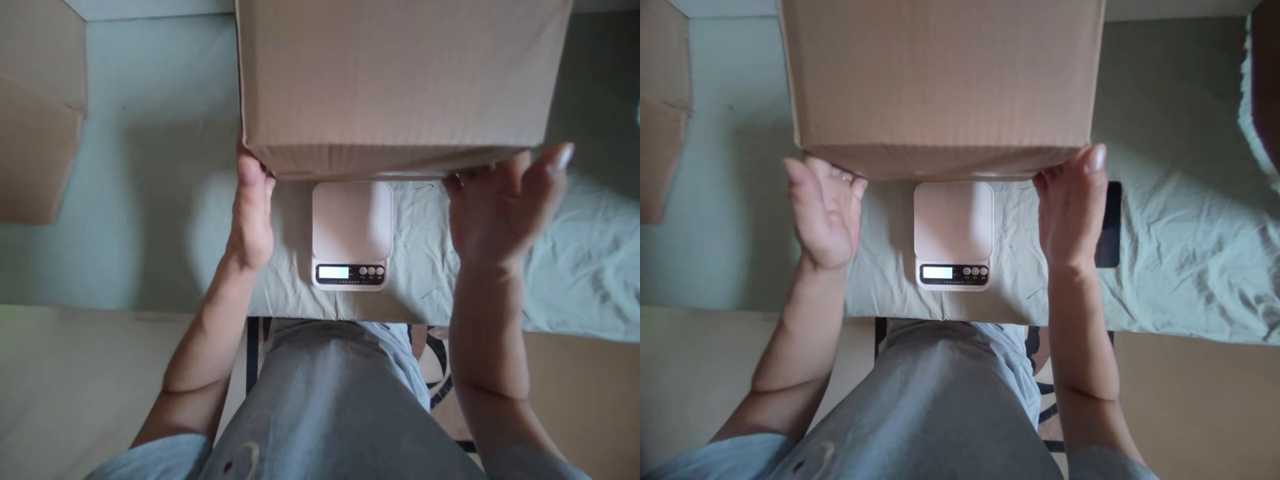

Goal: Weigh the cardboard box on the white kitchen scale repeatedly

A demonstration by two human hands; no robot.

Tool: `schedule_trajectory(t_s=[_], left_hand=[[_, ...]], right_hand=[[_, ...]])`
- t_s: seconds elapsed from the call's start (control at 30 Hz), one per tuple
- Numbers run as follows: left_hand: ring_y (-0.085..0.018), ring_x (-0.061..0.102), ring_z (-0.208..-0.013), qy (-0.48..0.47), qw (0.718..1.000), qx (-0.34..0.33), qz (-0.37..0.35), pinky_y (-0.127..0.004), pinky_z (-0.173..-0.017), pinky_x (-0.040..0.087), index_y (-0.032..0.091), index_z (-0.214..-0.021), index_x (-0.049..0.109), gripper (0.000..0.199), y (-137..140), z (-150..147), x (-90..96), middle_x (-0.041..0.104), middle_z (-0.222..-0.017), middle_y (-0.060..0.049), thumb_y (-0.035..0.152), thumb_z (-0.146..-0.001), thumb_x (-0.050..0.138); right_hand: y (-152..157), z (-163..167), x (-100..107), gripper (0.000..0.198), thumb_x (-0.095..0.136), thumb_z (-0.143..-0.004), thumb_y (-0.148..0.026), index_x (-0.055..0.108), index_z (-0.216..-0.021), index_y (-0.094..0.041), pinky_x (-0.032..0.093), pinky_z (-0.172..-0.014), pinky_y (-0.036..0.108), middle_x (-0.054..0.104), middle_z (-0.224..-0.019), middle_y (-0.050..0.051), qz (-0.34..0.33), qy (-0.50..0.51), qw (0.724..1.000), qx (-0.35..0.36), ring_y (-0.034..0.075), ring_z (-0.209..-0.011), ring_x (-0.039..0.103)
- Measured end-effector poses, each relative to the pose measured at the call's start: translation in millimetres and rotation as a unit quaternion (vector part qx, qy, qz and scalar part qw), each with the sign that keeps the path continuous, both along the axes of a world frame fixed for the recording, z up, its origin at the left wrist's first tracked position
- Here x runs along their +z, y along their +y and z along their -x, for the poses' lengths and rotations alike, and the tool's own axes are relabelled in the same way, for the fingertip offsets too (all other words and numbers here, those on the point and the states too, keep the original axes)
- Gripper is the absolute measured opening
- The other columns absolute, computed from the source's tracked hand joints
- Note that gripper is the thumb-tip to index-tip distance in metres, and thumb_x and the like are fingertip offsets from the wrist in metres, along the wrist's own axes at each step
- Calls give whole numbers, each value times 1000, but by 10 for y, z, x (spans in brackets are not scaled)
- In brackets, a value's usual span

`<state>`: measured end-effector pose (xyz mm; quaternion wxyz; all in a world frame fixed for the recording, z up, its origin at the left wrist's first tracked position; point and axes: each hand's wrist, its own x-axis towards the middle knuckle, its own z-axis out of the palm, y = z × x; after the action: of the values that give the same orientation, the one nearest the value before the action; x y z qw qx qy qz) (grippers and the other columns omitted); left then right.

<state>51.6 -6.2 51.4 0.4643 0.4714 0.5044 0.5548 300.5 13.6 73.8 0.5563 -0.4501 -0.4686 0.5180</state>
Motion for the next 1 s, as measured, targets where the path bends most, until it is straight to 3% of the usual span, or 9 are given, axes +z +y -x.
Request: schedule_trajectory(t_s=[0.07, 0.17, 0.37, 0.5, 0.73, 0.87, 1.0], left_hand=[[-25, 27, -150, 10, 1000, -1, -11, -43, -127, 24, 44, -119, 59, 59, -220, -3, 64, 56, -138, 6, 83, -79, 40], [-23, 29, -150, 14, 999, -6, -36, -45, -127, 26, 48, -112, 63, 46, -536, -2, 6, 58, -137, 10, 75, -84, 39], [-23, 18, -154, 8, 999, -23, -33, -47, -127, 21, 46, -137, 50, 56, -960, -58, -178, 49, -149, 6, 69, -87, 37], [-22, 17, -154, 4, 999, -31, -28, -46, -128, 21, 43, -138, 50, 58, -1032, -51, -255, 49, -150, 3, 67, -87, 39], [-26, 27, -151, -12, 997, -55, -47, -47, -126, 24, 33, -136, 54, 57, -1043, 5, -369, 54, -146, -4, 64, -90, 41], [-22, 28, -151, -17, 997, -52, -45, -42, -126, 25, 37, -135, 55, 55, -1035, -13, -329, 52, -147, 1, 65, -90, 40], [-20, 23, -152, -34, 997, -29, -57, -40, -128, 19, 43, -144, 44, 58, -959, 15, -276, 37, -158, 9, 65, -91, 38]], right_hand=[[-203, 7, 45, 42, 43, -83, -67, 70, -103, -41, 36, -121, 50, 67, -127, -7, -5, 1, 1000, -2, 27, -142, 44], [-506, 26, -32, 44, 42, -83, -64, 70, -107, -39, 34, -122, 51, 65, -130, -5, -6, 23, 999, -27, 27, -143, 44], [-933, 15, -251, 51, 39, -82, -66, 67, -112, -37, 34, -121, 53, 67, -129, -1, 18, 32, 998, -58, 25, -144, 42], [-986, -15, -295, 51, 39, -82, -65, 66, -115, -37, 34, -120, 53, 68, -127, 0, 16, 41, 997, -58, 24, -145, 42], [-959, -46, -385, 47, 41, -84, -64, 71, -103, -33, 38, -117, 51, 72, -120, 1, 16, 43, 998, -45, 25, -140, 48], [-947, -49, -392, 48, 41, -83, -65, 72, -104, -34, 38, -116, 52, 69, -126, 0, 22, 41, 998, -47, 27, -138, 50], [-931, -96, -357, 56, 40, -82, -66, 65, -122, -36, 34, -119, 56, 60, -141, -3, 25, 50, 996, -75, 28, -142, 45]])
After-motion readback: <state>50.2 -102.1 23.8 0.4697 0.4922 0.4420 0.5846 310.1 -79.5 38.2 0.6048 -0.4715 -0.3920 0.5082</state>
